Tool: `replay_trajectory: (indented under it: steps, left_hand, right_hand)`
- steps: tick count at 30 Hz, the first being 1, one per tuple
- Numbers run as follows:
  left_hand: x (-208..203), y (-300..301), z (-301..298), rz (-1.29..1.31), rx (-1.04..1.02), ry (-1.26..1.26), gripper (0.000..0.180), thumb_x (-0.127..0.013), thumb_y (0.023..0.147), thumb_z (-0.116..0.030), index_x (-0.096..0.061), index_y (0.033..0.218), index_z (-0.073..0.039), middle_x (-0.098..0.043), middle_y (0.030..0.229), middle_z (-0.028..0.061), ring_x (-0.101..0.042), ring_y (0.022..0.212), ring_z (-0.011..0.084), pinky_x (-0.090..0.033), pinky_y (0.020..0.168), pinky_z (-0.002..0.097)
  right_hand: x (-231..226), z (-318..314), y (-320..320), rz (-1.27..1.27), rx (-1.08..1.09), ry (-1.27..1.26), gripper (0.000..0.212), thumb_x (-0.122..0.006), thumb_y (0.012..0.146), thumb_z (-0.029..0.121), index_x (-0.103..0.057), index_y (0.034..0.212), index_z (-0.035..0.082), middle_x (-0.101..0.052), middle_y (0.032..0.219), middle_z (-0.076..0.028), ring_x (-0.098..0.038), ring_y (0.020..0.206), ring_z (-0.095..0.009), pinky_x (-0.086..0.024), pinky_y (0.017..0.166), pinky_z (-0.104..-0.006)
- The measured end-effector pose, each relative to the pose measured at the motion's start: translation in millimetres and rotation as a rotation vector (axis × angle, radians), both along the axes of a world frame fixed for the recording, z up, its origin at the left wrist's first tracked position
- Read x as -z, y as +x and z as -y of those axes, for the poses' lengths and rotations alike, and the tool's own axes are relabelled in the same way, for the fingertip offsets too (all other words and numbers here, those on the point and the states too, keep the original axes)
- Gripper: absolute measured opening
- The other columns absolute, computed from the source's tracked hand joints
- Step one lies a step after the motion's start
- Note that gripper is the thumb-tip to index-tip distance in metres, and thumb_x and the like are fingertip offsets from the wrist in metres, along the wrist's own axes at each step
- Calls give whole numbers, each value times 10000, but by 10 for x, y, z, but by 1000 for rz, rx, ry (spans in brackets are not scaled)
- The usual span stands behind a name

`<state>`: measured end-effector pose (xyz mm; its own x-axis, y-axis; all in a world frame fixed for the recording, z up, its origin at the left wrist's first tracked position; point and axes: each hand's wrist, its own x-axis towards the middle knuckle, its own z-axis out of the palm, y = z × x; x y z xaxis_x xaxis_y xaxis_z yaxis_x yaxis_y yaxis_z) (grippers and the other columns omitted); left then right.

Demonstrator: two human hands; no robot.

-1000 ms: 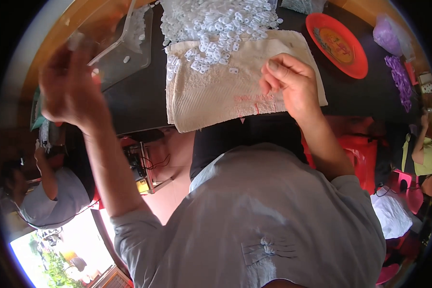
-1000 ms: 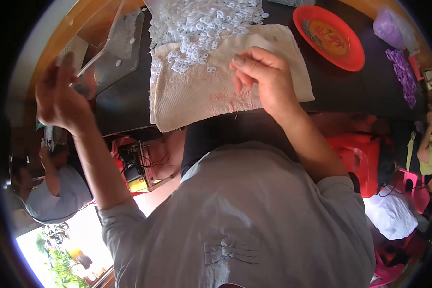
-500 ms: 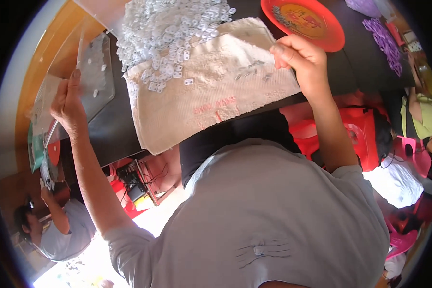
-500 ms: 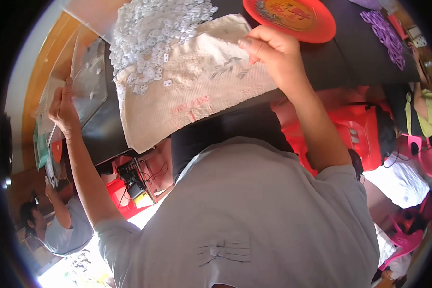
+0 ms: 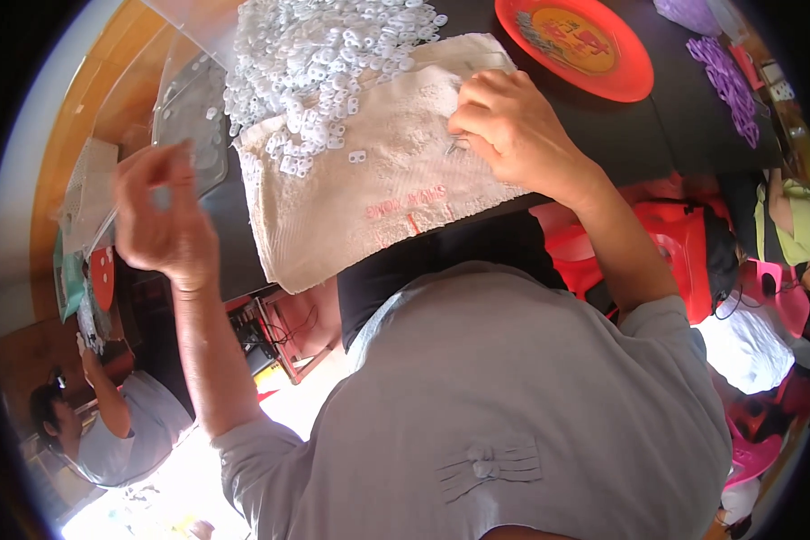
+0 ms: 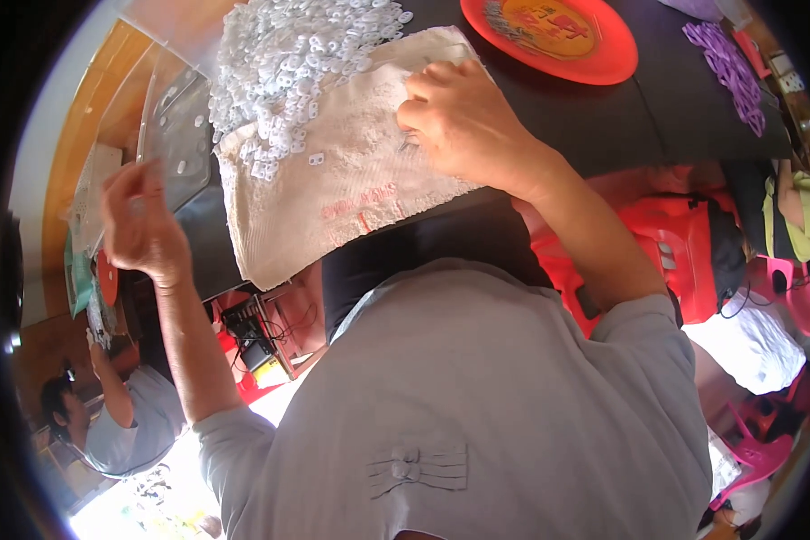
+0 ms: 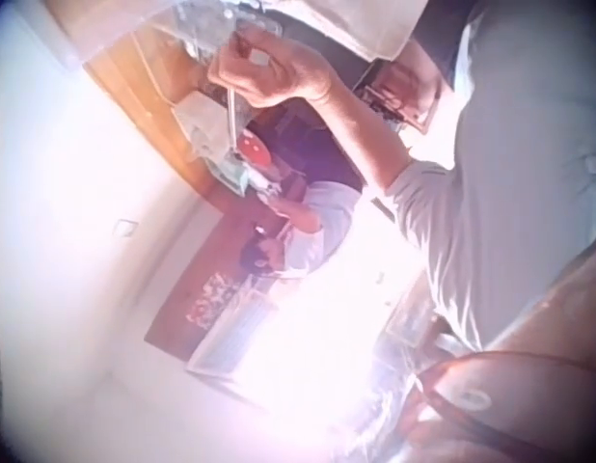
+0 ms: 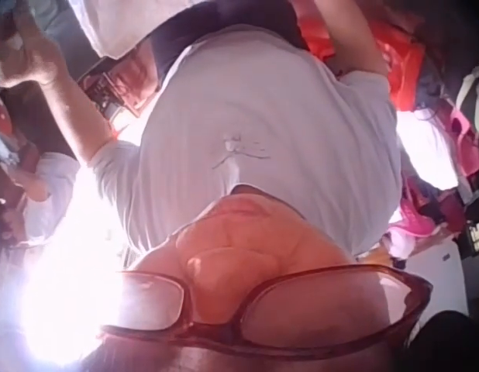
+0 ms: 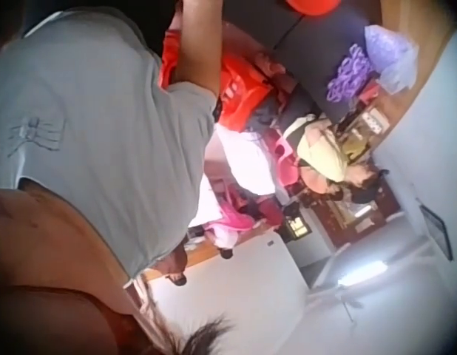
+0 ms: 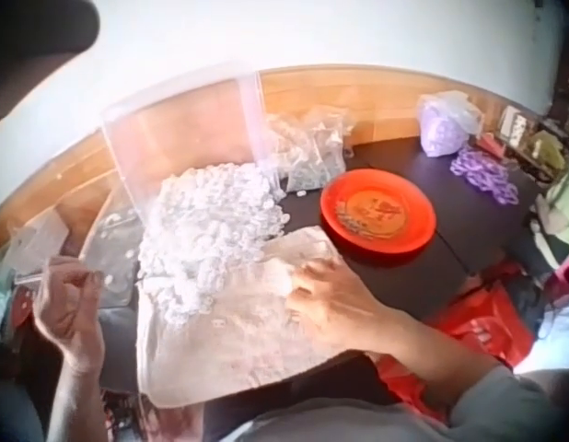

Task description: The recorder is manually assembling or inspecting small white plastic rings at a shared workbench.

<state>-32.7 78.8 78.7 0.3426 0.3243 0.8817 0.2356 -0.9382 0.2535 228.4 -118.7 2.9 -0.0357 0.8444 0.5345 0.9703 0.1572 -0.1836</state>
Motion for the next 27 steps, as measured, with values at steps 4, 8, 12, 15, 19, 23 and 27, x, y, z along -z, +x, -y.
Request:
replay_trajectory:
  steps: [4,8,12,15,19,23,27]
  left_hand:
    - [220,253,298,-372,314,-502,100,-702,769,41,-646,814,-29,-606,776,45,-560,675,122,-472,609,260]
    - [541,472,364,-574,321,-383,114,-682,746,-24,-623,838,-54,-570,811,91,-599,763,275,-490,638,368]
    - [593,519,383,-677,268,-259,124,-686,731,-50,-593,812,-62,-567,831,89,-601,804,300,-495,669,410]
    - [605,478,364,-677,258,-341,123,-688,736,-54,-583,800,-60,-566,821,84,-603,806,298,-495,668,412]
    - [626,444,373,-652,238,-319,123,-687,739,-50,-581,802,-50,-572,814,90,-602,808,302,-492,662,407]
    - [602,367,411,-500,220,-547,101,-677,755,-35,-597,817,-32,-587,825,110,-608,777,304,-490,660,390]
    - [599,250,423,-515,187,-428,89,-682,795,-44,-630,860,-12,-615,806,96,-621,708,237,-482,633,330]
  right_hand:
    - [-24,-45,-21,18,-29,-75,105,-646,730,-3,-609,793,72,-537,888,-34,-529,937,-219,-376,819,-360]
    - [-59,-93,-76,74,-5,-127,102,-636,734,-7,-597,795,66,-533,883,-42,-525,950,-225,-373,830,-366]
    - [-90,-97,-81,-127,-22,34,107,-628,749,-12,-577,828,39,-558,852,-54,-560,863,-235,-413,791,-352]
    - [-118,-128,-140,-480,-79,13,92,-622,793,-15,-579,867,19,-578,834,-35,-577,805,-162,-442,740,-299]
    - [-108,-274,-262,-911,-223,-95,47,-619,857,-6,-603,899,9,-581,834,17,-544,803,-47,-447,703,-221]
    - [-130,-426,-399,-1071,-264,-122,38,-626,854,-14,-606,879,6,-585,835,26,-546,787,-55,-449,700,-219]
    - [-151,-503,-494,-1103,-295,-216,60,-619,842,-38,-605,883,3,-587,841,16,-550,787,-61,-455,715,-213]
